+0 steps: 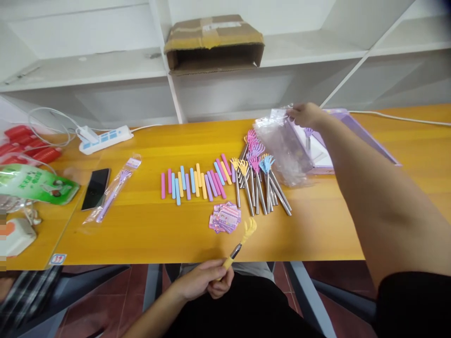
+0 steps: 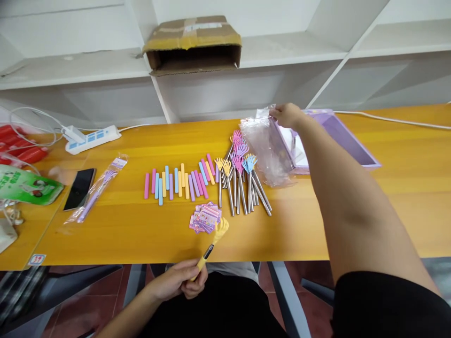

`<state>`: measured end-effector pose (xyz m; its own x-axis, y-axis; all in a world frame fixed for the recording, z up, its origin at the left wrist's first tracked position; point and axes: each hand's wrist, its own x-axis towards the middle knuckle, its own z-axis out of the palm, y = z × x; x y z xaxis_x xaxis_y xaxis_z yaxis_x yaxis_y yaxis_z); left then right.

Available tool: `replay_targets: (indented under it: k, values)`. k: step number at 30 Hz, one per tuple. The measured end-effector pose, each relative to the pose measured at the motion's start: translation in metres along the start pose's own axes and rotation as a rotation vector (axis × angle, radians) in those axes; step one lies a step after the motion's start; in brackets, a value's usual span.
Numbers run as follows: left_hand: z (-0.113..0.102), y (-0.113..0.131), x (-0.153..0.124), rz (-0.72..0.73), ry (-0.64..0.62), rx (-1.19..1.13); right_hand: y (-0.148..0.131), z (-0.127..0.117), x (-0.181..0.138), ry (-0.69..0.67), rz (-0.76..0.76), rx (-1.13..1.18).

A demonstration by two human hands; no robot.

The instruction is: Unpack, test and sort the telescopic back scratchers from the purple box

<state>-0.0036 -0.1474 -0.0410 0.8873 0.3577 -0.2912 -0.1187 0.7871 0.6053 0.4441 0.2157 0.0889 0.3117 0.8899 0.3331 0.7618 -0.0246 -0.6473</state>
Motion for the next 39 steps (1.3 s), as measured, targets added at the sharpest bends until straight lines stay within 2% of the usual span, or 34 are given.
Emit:
replay_targets:
  k: [3, 6, 8, 10, 11, 13, 14, 15, 16, 17, 19, 22, 26, 28, 35, 39]
  values:
    - [-0.002, 0.003, -0.005, 0.036, 0.017, 0.003, -0.001, 0.003, 0.012, -0.095, 0.084, -0.097]
    - [-0.003, 0.006, -0.007, 0.066, 0.028, 0.028, -0.01, -0.006, 0.008, -0.027, 0.044, -0.183]
    - [-0.002, 0.01, -0.007, 0.092, 0.053, 0.051, -0.025, -0.017, -0.015, 0.016, -0.03, -0.221]
    - [0.003, 0.019, -0.007, 0.121, 0.113, 0.107, -0.044, -0.029, -0.063, -0.08, -0.079, -0.182]
    - [0.007, 0.024, -0.008, 0.135, 0.164, 0.172, -0.054, -0.035, -0.095, -0.248, -0.115, -0.101]
    - [0.017, 0.037, -0.007, 0.149, 0.29, 0.427, -0.072, -0.041, -0.171, -0.805, -0.236, 0.147]
    - [0.022, 0.042, -0.007, 0.145, 0.352, 0.636, -0.079, -0.041, -0.211, -1.04, -0.285, 0.25]
    - [0.026, 0.047, -0.005, 0.148, 0.394, 0.875, -0.085, -0.037, -0.251, -1.196, -0.336, 0.32]
    - [0.03, 0.049, -0.003, 0.175, 0.413, 1.105, -0.089, -0.032, -0.287, -1.226, -0.368, 0.384]
    - [0.032, 0.05, -0.001, 0.229, 0.416, 1.313, -0.092, -0.025, -0.319, -1.216, -0.376, 0.482]
    - [0.033, 0.047, 0.005, 0.395, 0.407, 1.614, -0.095, -0.009, -0.368, -1.105, -0.302, 0.596]
    - [0.029, 0.04, 0.008, 0.613, 0.469, 1.867, -0.095, 0.009, -0.406, -1.005, -0.117, 0.707]
    - [0.023, 0.042, -0.001, 0.669, 0.536, 2.091, -0.098, 0.013, -0.423, -1.041, 0.185, 0.825]
    - [0.022, 0.045, -0.008, 0.668, 0.521, 2.158, -0.102, 0.012, -0.429, -1.039, 0.253, 0.869]
    - [0.027, 0.049, -0.026, 0.612, 0.379, 2.214, -0.108, 0.004, -0.445, -1.054, 0.218, 0.899]
    - [0.03, 0.051, -0.032, 0.593, 0.343, 2.202, -0.11, -0.002, -0.447, -1.043, 0.167, 0.903]
